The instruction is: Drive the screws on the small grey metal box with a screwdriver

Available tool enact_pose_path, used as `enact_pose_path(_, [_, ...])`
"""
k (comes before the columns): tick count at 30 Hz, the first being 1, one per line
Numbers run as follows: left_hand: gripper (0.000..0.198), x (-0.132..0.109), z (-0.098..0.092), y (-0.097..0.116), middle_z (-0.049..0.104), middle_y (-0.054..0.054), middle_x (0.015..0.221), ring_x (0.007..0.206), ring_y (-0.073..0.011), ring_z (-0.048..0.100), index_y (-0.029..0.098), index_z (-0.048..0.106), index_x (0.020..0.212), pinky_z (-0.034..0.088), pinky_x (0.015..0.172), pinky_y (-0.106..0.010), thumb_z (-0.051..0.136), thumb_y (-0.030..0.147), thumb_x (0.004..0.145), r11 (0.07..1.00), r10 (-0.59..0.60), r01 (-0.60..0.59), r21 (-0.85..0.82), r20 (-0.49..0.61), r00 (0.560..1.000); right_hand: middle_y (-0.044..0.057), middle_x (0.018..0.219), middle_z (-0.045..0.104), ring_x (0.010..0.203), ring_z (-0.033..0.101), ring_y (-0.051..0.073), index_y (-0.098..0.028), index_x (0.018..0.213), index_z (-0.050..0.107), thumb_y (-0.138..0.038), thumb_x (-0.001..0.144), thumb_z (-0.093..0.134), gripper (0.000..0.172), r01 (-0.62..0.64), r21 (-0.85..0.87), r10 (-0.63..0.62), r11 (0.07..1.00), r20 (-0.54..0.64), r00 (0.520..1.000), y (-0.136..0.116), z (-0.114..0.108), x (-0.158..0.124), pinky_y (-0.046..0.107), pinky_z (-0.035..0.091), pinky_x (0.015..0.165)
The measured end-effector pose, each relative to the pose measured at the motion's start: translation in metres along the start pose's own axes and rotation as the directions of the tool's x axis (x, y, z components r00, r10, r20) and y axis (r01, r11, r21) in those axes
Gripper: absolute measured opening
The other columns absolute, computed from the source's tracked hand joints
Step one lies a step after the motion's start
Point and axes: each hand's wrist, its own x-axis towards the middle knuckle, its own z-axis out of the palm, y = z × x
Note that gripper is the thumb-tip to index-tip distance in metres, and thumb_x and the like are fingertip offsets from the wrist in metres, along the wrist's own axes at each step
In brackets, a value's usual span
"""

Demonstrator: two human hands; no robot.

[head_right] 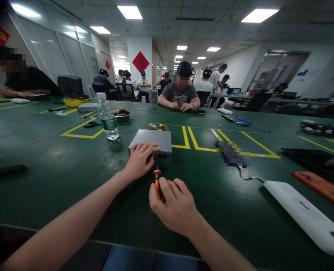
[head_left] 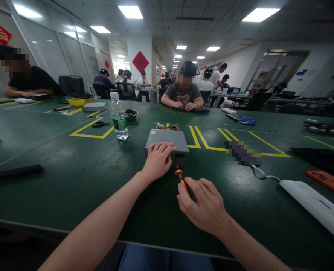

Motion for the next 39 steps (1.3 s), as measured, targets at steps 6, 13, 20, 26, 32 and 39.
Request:
enact_pose_path(6, [0.034, 0.000, -0.001, 0.000, 0.057, -0.001, 0.123, 0.117, -0.0206, 0.044, 0.026, 0.055, 0.111, 0.028, 0.096, -0.040, 0.046, 0.014, 0.080, 1.000, -0.001, 0.001, 0.001, -0.007, 1.000, 0.000, 0.063, 0.056, 0.057, 0.045, 0.012, -0.018, 0.090, 0.058, -0.021, 0.082, 0.062, 0.010, -0.013, -0.006, 0.013, 1.000, -0.057, 0.998, 0.006, -0.001, 0.002, 0.028, 0.032, 0.058])
enact_pose_path(13, [0.035, 0.000, -0.001, 0.001, 0.057, -0.001, 0.123, 0.117, -0.0205, 0.045, 0.026, 0.055, 0.111, 0.028, 0.096, -0.040, 0.047, 0.014, 0.080, 1.000, -0.005, 0.005, 0.004, -0.005, 1.000, 0.001, 0.062, 0.049, 0.057, 0.043, 0.014, -0.018, 0.089, 0.058, -0.038, 0.089, 0.050, 0.022, -0.047, 0.059, 0.045, 0.997, 0.022, 0.999, 0.000, -0.005, 0.006, 0.028, 0.032, 0.055])
enact_pose_path(20, [0.035, 0.000, 0.001, 0.000, 0.056, -0.001, 0.124, 0.117, -0.0207, 0.044, 0.026, 0.055, 0.111, 0.028, 0.096, -0.040, 0.046, 0.014, 0.080, 1.000, 0.001, -0.001, -0.001, -0.014, 1.000, 0.016, 0.094, 0.059, 0.072, 0.055, 0.018, -0.012, 0.095, 0.055, -0.017, 0.086, 0.043, 0.015, -0.046, 0.126, 0.047, 0.991, -0.004, 0.999, -0.002, -0.003, 0.003, 0.030, 0.045, 0.062])
enact_pose_path(26, [0.034, 0.000, -0.002, 0.001, 0.057, -0.001, 0.123, 0.117, -0.0204, 0.045, 0.026, 0.055, 0.111, 0.028, 0.095, -0.040, 0.046, 0.014, 0.080, 1.000, 0.006, -0.006, 0.001, -0.011, 1.000, 0.016, 0.099, 0.060, 0.075, 0.059, 0.016, -0.015, 0.092, 0.056, -0.019, 0.086, 0.054, 0.008, 0.020, 0.266, -0.023, 0.964, 0.009, 1.000, 0.003, -0.001, 0.001, 0.027, 0.050, 0.065])
enact_pose_path(32, [0.035, 0.000, 0.000, 0.000, 0.056, -0.001, 0.124, 0.117, -0.0209, 0.044, 0.026, 0.055, 0.112, 0.028, 0.096, -0.040, 0.047, 0.014, 0.080, 1.000, -0.001, 0.001, -0.002, -0.005, 1.000, 0.019, 0.099, 0.059, 0.090, 0.061, 0.021, -0.010, 0.100, 0.056, -0.015, 0.086, 0.044, 0.020, -0.051, 0.234, 0.053, 0.971, -0.003, 0.999, 0.000, 0.001, -0.002, 0.028, 0.054, 0.067])
enact_pose_path(39, [0.035, 0.000, -0.001, 0.000, 0.056, -0.001, 0.124, 0.117, -0.0210, 0.044, 0.026, 0.055, 0.112, 0.028, 0.096, -0.040, 0.047, 0.015, 0.080, 1.000, -0.003, 0.003, -0.002, -0.006, 1.000, 0.007, 0.075, 0.063, 0.065, 0.059, 0.015, -0.016, 0.096, 0.059, -0.021, 0.084, 0.060, 0.013, 0.004, 0.040, -0.002, 0.999, -0.053, 0.999, 0.006, -0.002, 0.001, 0.029, 0.046, 0.065])
